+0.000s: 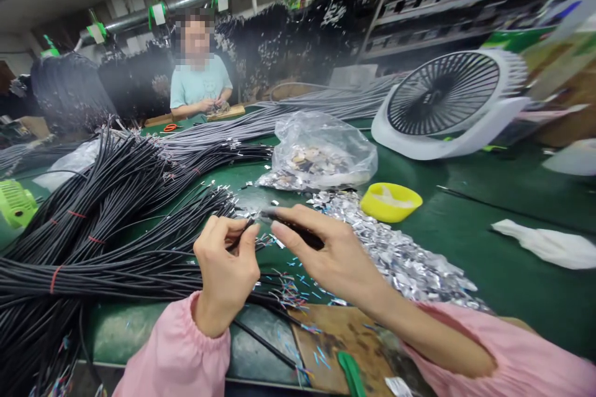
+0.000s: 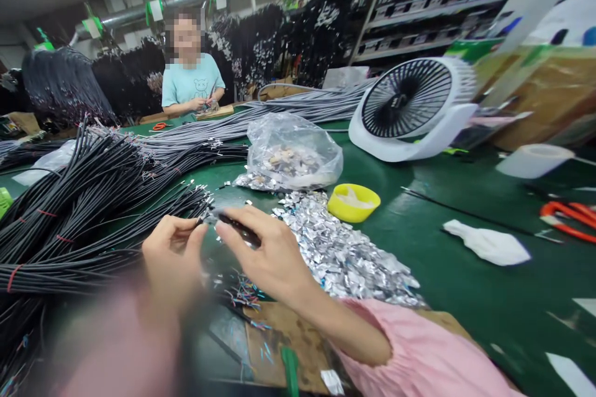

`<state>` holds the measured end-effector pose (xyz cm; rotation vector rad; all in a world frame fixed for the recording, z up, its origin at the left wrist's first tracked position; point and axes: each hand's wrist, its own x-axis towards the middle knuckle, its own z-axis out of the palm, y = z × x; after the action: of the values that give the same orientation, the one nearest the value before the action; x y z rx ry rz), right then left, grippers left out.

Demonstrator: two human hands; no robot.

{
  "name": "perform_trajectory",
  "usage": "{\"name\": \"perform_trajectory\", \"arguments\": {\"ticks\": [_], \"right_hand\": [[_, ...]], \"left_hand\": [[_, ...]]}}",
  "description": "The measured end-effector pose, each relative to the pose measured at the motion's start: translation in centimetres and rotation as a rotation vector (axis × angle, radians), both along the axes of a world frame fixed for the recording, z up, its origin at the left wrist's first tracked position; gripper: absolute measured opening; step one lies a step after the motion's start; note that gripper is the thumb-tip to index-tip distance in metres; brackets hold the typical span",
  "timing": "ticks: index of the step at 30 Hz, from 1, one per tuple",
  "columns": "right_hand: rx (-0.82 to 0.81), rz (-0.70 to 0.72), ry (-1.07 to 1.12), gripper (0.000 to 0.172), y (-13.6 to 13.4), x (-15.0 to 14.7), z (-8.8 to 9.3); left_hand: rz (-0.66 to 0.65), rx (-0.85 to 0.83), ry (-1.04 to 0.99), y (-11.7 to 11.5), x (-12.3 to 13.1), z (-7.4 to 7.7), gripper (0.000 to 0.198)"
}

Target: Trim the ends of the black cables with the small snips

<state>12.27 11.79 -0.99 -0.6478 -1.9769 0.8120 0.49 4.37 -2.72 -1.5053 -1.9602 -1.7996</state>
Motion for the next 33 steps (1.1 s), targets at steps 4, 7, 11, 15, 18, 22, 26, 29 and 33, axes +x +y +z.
{"name": "perform_trajectory", "arguments": {"ticks": [4,7,11,15,18,22,26,29,33], "right_hand": [[0.022,0.04,-0.006,0.027,-0.1,0.1,0.0],[0.017,0.035,-0.011,0.028,-0.1,0.1,0.1],[0.032,0.045,-0.047,0.03,0.0,0.1,0.1],[0.054,-0.003,-0.072,0.031,0.2,0.2,0.0],[0.055,-0.025,-0.112,0.03,0.3,0.3,0.1],[0.007,-0.034,-0.116,0.028,0.3,0.3,0.1],[-0.143,-0.057,-0.008,0.03,0.5,0.2,0.3],[-0.206,0.015,0.032,0.026,0.4,0.2,0.5],[-0.187,0.085,0.057,0.024,0.2,0.3,0.7]], "left_hand": [[0.001,-0.003,0.002,-0.1,0.0,0.0,0.014],[-0.005,-0.01,0.001,-0.1,0.1,0.0,0.013],[0.001,-0.006,0.013,-0.1,0.3,-0.1,0.012],[-0.014,-0.014,0.011,0.0,-0.1,0.0,0.01],[-0.136,-0.123,-0.069,0.1,-0.9,0.6,0.014],[-0.333,-0.252,-0.298,0.3,-1.5,1.3,0.022],[-0.21,-0.116,-0.183,0.3,-1.0,0.8,0.01],[-0.145,-0.033,0.053,0.1,-0.6,0.2,0.011],[-0.159,-0.034,0.162,0.1,-0.7,0.2,0.01]]}}
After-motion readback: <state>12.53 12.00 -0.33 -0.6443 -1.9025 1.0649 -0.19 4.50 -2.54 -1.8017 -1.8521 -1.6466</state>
